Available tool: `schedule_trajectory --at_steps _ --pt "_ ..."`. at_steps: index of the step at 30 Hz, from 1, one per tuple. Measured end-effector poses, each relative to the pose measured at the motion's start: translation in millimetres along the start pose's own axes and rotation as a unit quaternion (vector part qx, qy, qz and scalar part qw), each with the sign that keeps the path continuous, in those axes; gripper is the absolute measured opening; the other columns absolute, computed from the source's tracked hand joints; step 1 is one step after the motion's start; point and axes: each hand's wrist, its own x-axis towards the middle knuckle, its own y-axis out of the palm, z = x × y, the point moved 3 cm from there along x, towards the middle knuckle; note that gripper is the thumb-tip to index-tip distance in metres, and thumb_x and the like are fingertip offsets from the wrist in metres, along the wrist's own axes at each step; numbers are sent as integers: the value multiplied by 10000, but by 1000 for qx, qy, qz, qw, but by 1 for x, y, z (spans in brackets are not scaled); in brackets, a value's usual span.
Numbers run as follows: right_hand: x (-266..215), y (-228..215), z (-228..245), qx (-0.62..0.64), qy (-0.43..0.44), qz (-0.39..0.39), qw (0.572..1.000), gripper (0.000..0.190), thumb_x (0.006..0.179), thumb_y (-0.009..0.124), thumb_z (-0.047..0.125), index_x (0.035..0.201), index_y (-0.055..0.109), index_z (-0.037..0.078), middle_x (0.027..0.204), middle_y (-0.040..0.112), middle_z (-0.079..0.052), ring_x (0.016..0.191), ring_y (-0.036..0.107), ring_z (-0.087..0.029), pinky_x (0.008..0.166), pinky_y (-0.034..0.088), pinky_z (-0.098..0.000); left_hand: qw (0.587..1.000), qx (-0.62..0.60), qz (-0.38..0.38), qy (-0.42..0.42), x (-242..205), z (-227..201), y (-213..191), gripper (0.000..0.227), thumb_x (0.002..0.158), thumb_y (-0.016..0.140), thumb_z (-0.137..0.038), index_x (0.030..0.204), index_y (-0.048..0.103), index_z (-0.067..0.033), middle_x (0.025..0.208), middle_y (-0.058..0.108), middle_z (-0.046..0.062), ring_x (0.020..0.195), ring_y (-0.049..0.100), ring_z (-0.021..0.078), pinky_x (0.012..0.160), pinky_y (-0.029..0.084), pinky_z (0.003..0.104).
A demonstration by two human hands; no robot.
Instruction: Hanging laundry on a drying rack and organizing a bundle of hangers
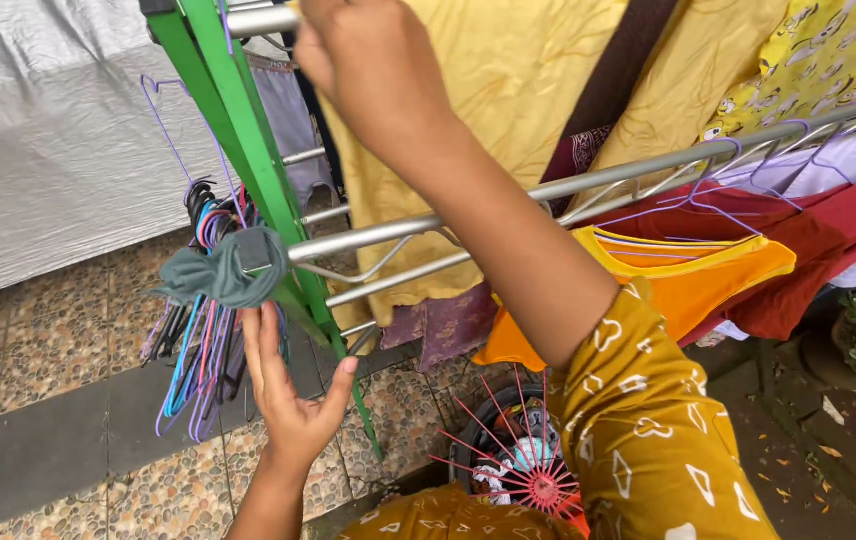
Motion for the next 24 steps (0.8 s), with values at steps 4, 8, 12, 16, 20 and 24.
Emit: schedule_trajectory --at_steps 4,8,12,16,20,24 --pt "0 -37 14 49 23 32 998 469 970 589 541 1007 817 133 913 770 -47 830 728 -313 565 528 -489 998 11 -9 56 -16 -26 -1 752 944 736 -245 1566 348 -76 1633 365 204 1560 354 387 1316 303 549" --pt "-51 -84 -152 21 98 -34 994 213 942 650 169 732 626 139 659 679 15 572 609 -127 525 403 -370 994 -27 31 102 -46 7 14 317 891 732 -174 1159 659 -21 1206 726 143 1181 694 311 1091 565 454" --pt "-96 -130 -279 -224 178 -49 957 192 916 745 83 984 568 53 918 536 -152 736 546 -370 661 429 -525 973 -97 187 -95 -74 40 54 212 925 699 -287 1072 753 -144 1118 757 56 1083 725 250 907 599 441" --pt "-114 -120 -350 -298 211 1 931 102 924 614 54 896 623 -44 939 583 -246 720 610 -506 602 504 -617 955 -81 256 -130 -72 46 77 323 932 688 -298 1220 723 -156 1274 715 53 1216 668 255 1010 547 461" --pt "-113 -113 -368 -361 129 -1 924 75 843 596 23 805 625 -35 773 557 -216 600 561 -467 504 452 -571 912 -163 364 -100 -14 -22 43 335 893 762 -335 1192 772 -182 1171 798 43 1121 747 222 962 575 436" --pt "-95 -120 -319 -266 148 -31 952 117 817 671 116 782 600 30 773 598 -210 616 575 -489 530 415 -592 895 -219 381 74 28 -55 36 260 912 763 -291 1106 760 -118 1008 809 45 887 776 201 776 607 374"
